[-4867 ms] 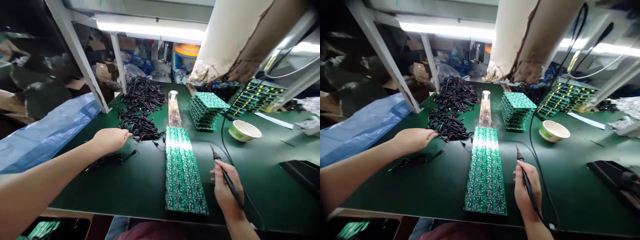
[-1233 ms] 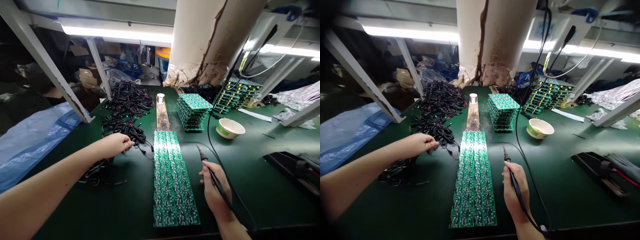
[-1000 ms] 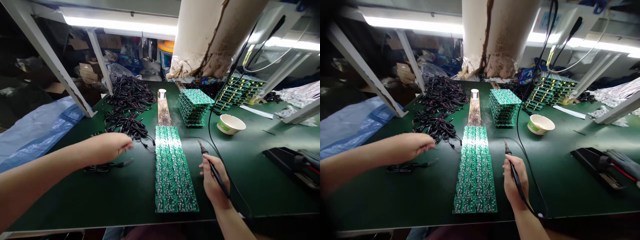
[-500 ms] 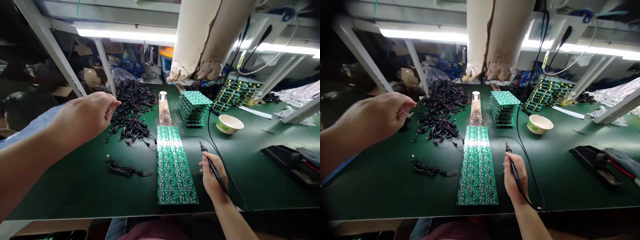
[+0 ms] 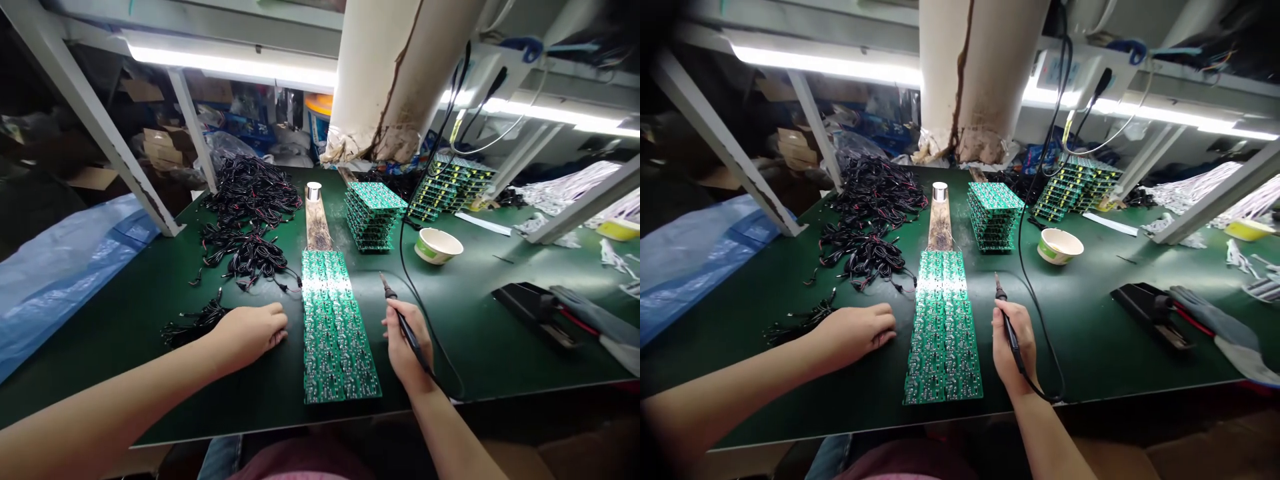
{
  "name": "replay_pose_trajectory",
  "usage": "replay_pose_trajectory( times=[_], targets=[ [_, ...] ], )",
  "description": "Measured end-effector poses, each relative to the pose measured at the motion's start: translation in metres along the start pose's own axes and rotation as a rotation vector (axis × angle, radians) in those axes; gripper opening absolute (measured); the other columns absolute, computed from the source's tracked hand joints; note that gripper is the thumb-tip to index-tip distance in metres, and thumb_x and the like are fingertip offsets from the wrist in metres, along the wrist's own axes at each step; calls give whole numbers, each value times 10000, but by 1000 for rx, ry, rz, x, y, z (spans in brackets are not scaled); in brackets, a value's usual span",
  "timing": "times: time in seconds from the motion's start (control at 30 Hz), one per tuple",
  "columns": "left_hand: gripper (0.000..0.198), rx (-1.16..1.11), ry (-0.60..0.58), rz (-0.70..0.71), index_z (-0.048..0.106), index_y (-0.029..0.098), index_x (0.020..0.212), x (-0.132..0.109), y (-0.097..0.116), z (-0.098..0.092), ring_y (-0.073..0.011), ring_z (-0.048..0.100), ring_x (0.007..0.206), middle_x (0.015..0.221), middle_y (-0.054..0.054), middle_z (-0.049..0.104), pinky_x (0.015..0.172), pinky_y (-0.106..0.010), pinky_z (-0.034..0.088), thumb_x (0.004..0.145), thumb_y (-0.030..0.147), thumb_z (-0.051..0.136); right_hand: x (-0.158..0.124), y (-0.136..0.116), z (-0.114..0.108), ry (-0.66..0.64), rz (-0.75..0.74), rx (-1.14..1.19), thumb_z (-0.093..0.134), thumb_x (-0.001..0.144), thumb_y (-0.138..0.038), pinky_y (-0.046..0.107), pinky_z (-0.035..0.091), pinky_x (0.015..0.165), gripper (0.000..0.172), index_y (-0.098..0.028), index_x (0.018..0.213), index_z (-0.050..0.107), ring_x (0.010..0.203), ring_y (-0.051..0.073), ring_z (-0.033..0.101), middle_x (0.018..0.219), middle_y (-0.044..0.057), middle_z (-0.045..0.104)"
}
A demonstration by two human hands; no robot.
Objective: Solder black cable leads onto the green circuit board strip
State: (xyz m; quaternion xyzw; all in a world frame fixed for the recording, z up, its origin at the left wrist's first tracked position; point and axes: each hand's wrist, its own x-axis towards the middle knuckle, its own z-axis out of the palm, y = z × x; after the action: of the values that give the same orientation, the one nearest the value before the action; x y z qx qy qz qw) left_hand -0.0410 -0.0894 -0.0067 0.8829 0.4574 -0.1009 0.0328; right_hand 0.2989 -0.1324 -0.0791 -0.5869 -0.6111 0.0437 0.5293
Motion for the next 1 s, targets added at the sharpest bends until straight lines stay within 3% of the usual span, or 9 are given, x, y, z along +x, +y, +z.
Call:
replay_pose_trajectory(
  times=[0.17, 0.37, 0.47, 0.53, 0.6, 0.7, 0.8, 0.87, 1.0],
  targets=[
    [362, -2, 73, -216, 713, 189, 1150, 38, -43, 1, -289, 741, 869, 1188, -148, 710, 658, -365, 508, 1048, 307, 386, -1, 0, 0, -5, -9, 0, 584, 1094, -366, 396, 673, 755, 214, -259, 1222, 718, 901, 228, 736, 1128, 71, 707],
    [418, -66, 122, -392, 739, 174, 1125, 89, -94, -8, -331, 745, 999, 1231, -185, 716, 755, -375, 537, 1040, 354, 370, 4, -2, 1, -11, -50, -20, 572, 1101, -337, 416, 674, 798, 202, -251, 1220, 711, 942, 242, 739, 1120, 83, 705],
    [421, -117, 122, -434, 754, 174, 1074, 96, -111, -21, -330, 745, 1020, 1214, -182, 752, 743, -349, 517, 1036, 387, 392, 7, -6, 2, -11, -88, -30, 556, 1109, -323, 438, 666, 860, 201, -245, 1218, 705, 961, 242, 738, 1116, 90, 699],
    [389, -156, 116, -430, 751, 198, 1059, 87, -114, -33, -312, 745, 998, 1159, -145, 788, 714, -329, 492, 1028, 397, 418, 8, -8, 2, -12, -113, -35, 559, 1107, -316, 446, 657, 892, 197, -238, 1212, 707, 975, 242, 738, 1116, 95, 695],
    [383, -188, 129, -416, 738, 230, 1079, 68, -102, -42, -299, 737, 980, 1124, -103, 805, 707, -327, 476, 1033, 422, 409, 8, -9, 3, -13, -132, -38, 563, 1105, -302, 444, 649, 909, 198, -233, 1218, 710, 986, 238, 738, 1120, 99, 691],
    [383, -296, 199, -321, 727, 258, 1081, 31, -57, -42, -285, 711, 952, 1079, -70, 803, 757, -346, 468, 1034, 474, 414, 9, -10, 2, -18, -150, -38, 573, 1097, -281, 441, 645, 919, 202, -233, 1223, 723, 998, 235, 736, 1126, 99, 680],
    [382, -474, 167, -120, 726, 239, 980, -1, 2, -21, -253, 688, 877, 994, -65, 783, 761, -353, 454, 1036, 461, 420, 11, -15, -1, -38, -172, -35, 606, 1073, -259, 437, 642, 920, 185, -238, 1184, 752, 988, 234, 733, 1122, 94, 680],
    [373, -563, 151, -94, 728, 234, 981, -15, 30, -3, -236, 685, 867, 992, -61, 774, 766, -351, 454, 1044, 401, 400, 11, -26, -7, -67, -181, -25, 616, 1065, -230, 430, 647, 911, 176, -245, 1166, 759, 976, 229, 738, 1121, 87, 683],
    [372, -722, 222, -163, 736, 250, 1087, -32, 47, 16, -219, 692, 906, 1034, -44, 770, 808, -335, 482, 1059, 434, 414, -1, -75, -13, -121, -177, 20, 635, 1055, -179, 398, 669, 894, 189, -270, 1201, 714, 1004, 208, 751, 1200, 72, 663]
  ],
)
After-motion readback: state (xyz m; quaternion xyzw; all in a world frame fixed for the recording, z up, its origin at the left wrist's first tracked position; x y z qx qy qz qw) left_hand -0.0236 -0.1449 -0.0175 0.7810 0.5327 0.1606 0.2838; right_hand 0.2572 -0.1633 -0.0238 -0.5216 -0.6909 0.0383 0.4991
